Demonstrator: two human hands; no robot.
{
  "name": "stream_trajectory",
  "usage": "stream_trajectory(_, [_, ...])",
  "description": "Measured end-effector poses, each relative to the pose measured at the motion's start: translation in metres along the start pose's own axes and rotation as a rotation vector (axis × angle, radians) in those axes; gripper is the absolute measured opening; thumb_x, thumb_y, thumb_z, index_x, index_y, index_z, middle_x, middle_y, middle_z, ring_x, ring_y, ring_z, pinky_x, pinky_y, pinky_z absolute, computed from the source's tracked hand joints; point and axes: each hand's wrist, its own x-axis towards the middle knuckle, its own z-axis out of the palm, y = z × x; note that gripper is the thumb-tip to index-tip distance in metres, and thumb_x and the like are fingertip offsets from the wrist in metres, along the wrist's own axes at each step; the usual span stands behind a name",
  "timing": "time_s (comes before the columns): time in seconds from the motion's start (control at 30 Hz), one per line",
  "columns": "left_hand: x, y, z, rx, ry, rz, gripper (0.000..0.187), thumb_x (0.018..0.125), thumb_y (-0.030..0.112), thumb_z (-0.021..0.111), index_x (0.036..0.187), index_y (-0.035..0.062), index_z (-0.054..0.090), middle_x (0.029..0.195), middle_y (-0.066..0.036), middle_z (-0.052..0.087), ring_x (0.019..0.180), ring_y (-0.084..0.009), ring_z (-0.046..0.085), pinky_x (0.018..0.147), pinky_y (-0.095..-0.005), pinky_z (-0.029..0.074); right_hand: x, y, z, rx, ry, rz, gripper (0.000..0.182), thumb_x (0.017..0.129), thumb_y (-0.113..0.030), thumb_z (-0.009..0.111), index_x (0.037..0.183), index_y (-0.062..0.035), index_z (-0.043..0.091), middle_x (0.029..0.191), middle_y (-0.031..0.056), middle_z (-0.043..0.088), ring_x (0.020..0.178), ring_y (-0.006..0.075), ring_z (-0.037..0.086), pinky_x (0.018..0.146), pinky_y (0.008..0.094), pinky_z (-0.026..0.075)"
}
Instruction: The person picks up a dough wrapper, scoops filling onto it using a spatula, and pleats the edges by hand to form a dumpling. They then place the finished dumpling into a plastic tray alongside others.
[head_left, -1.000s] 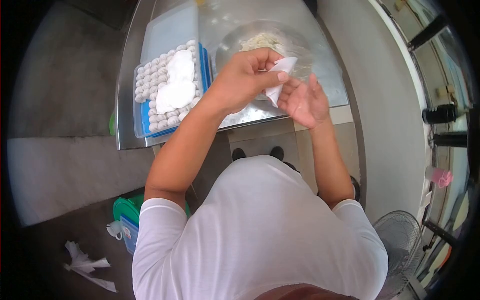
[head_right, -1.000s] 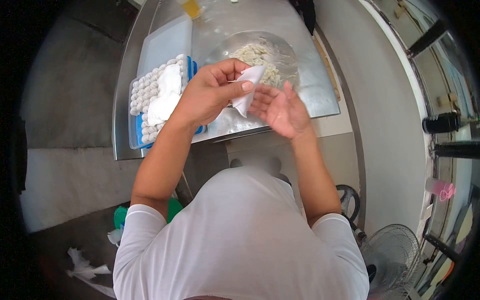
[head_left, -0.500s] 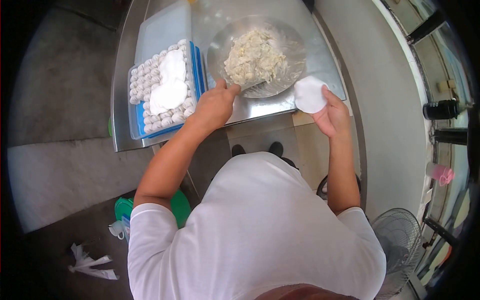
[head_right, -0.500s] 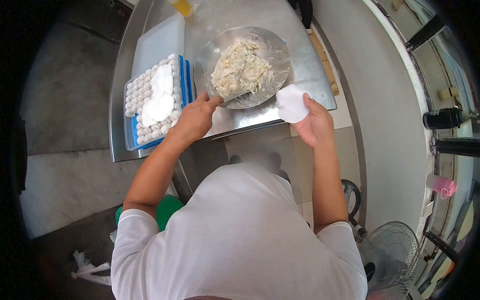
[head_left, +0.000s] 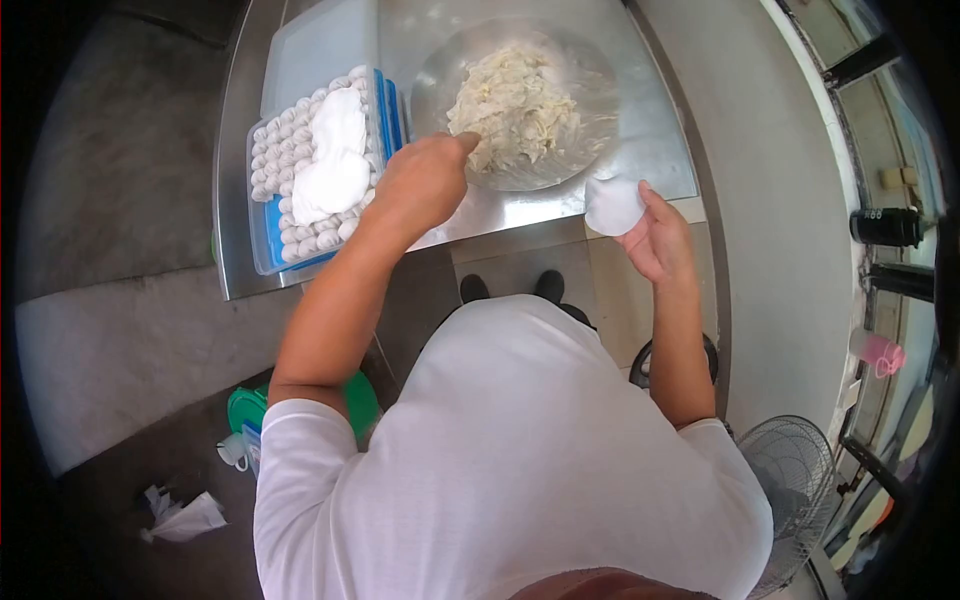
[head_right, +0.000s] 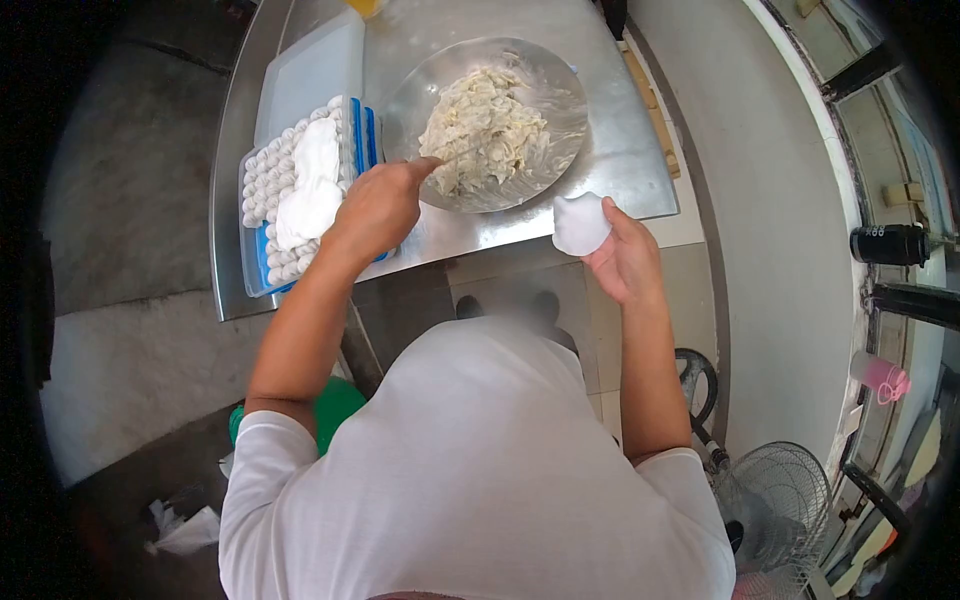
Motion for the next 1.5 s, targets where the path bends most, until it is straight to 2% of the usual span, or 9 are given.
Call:
stream_trajectory(0.3, [-0.008, -0.007, 0.015, -0.02, -0.054, 0.042, 0.041, 0.087, -0.005, 0.052, 0.123, 0.0027, 0.068, 0.101, -0.027, 0.069, 0.096, -0.0434, 0.066, 0.085, -0.0483, 0.052, 0.007, 0.005, 0.011, -0.025, -0.033, 0.035, 0.043, 0.108, -0.024, 0.044, 0.133, 0.0105, 0.047, 0.13, 0.0212, 0.061, 0.12, 0.032, 0.062, 0.103, 0.0494, 0.051])
stream_trajectory(0.43, [-0.02, 0.009, 0.012, -0.186, -0.179, 0.016, 0.047, 0.082, -0.007, 0.053, 0.126, 0.0036, 0.066, 0.107, -0.027, 0.068, 0.102, -0.0412, 0.065, 0.085, -0.0487, 0.051, 0.008, 0.01, 0.02, 0.05, -0.075, 0.063, 0.043, 0.108, -0.023, 0.043, 0.135, 0.0108, 0.045, 0.133, 0.0214, 0.059, 0.123, 0.0323, 0.06, 0.104, 0.0508, 0.049])
stream_trajectory(0.5, [-0.033, 0.019, 0.019, -0.353, 0.008, 0.089, 0.037, 0.09, -0.006, 0.056, 0.123, 0.0048, 0.069, 0.09, -0.023, 0.068, 0.085, -0.0394, 0.066, 0.076, -0.0441, 0.051, 0.009, 0.008, 0.028, 0.075, -0.082, 0.063, 0.044, 0.108, -0.022, 0.042, 0.136, 0.0111, 0.043, 0.135, 0.0219, 0.057, 0.124, 0.0326, 0.059, 0.105, 0.0512, 0.048])
stream_trajectory(0.7, [-0.049, 0.024, 0.007, -0.291, 0.046, 0.189, 0.041, 0.085, -0.01, 0.056, 0.121, 0.0058, 0.071, 0.074, -0.019, 0.054, 0.07, -0.0356, 0.058, 0.067, -0.0428, 0.048, 0.008, 0.005, 0.039, 0.021, -0.02, 0.009, 0.043, 0.108, -0.022, 0.04, 0.139, 0.0077, 0.041, 0.139, 0.0217, 0.053, 0.129, 0.0331, 0.055, 0.109, 0.0492, 0.046])
stream_trajectory(0.83, [-0.044, 0.011, 0.008, -0.165, 0.074, 0.056, 0.04, 0.084, -0.009, 0.056, 0.119, 0.004, 0.071, 0.086, -0.025, 0.063, 0.08, -0.0406, 0.064, 0.072, -0.0456, 0.051, 0.01, 0.007, 0.036, 0.057, -0.033, 0.053, 0.045, 0.109, -0.024, 0.038, 0.139, 0.0085, 0.039, 0.14, 0.0239, 0.052, 0.13, 0.035, 0.054, 0.109, 0.0505, 0.046])
stream_trajectory(0.87, [-0.045, 0.013, 0.011, -0.119, -0.06, 0.05, 0.039, 0.086, -0.008, 0.056, 0.121, 0.0031, 0.069, 0.093, -0.026, 0.066, 0.085, -0.0426, 0.065, 0.074, -0.0456, 0.051, 0.011, 0.007, 0.036, 0.081, -0.034, 0.063, 0.045, 0.109, -0.025, 0.038, 0.14, 0.0087, 0.039, 0.139, 0.0244, 0.052, 0.13, 0.0354, 0.054, 0.109, 0.0506, 0.046])
stream_trajectory(1.1, [-0.063, 0.044, 0.013, -0.151, 0.023, 0.096, 0.043, 0.088, -0.003, 0.062, 0.126, 0.014, 0.069, 0.082, -0.015, 0.062, 0.075, -0.0365, 0.063, 0.07, -0.0439, 0.05, 0.008, 0.007, 0.036, 0.023, -0.055, 0.071, 0.046, 0.109, -0.027, 0.037, 0.141, 0.0062, 0.039, 0.138, 0.0225, 0.054, 0.127, 0.0335, 0.056, 0.106, 0.0466, 0.049])
stream_trajectory(1.3, [-0.054, 0.038, 0.004, -0.084, 0.036, 0.261, 0.039, 0.086, -0.002, 0.065, 0.121, 0.0138, 0.072, 0.082, -0.013, 0.061, 0.073, -0.0342, 0.062, 0.065, -0.0437, 0.049, 0.006, 0.009, 0.029, 0.036, -0.172, 0.117, 0.049, 0.108, -0.027, 0.041, 0.144, 0.006, 0.037, 0.141, 0.0202, 0.053, 0.128, 0.0321, 0.056, 0.108, 0.0504, 0.047])
stream_trajectory(1.5, [-0.054, 0.024, -0.017, -0.076, 0.059, 0.17, 0.038, 0.086, -0.004, 0.063, 0.12, 0.0108, 0.072, 0.078, -0.015, 0.06, 0.074, -0.0357, 0.062, 0.066, -0.0446, 0.049, 0.005, 0.016, 0.024, 0.091, -0.087, 0.126, 0.049, 0.108, -0.028, 0.042, 0.143, 0.0065, 0.037, 0.141, 0.0208, 0.053, 0.131, 0.0328, 0.054, 0.111, 0.0514, 0.044])
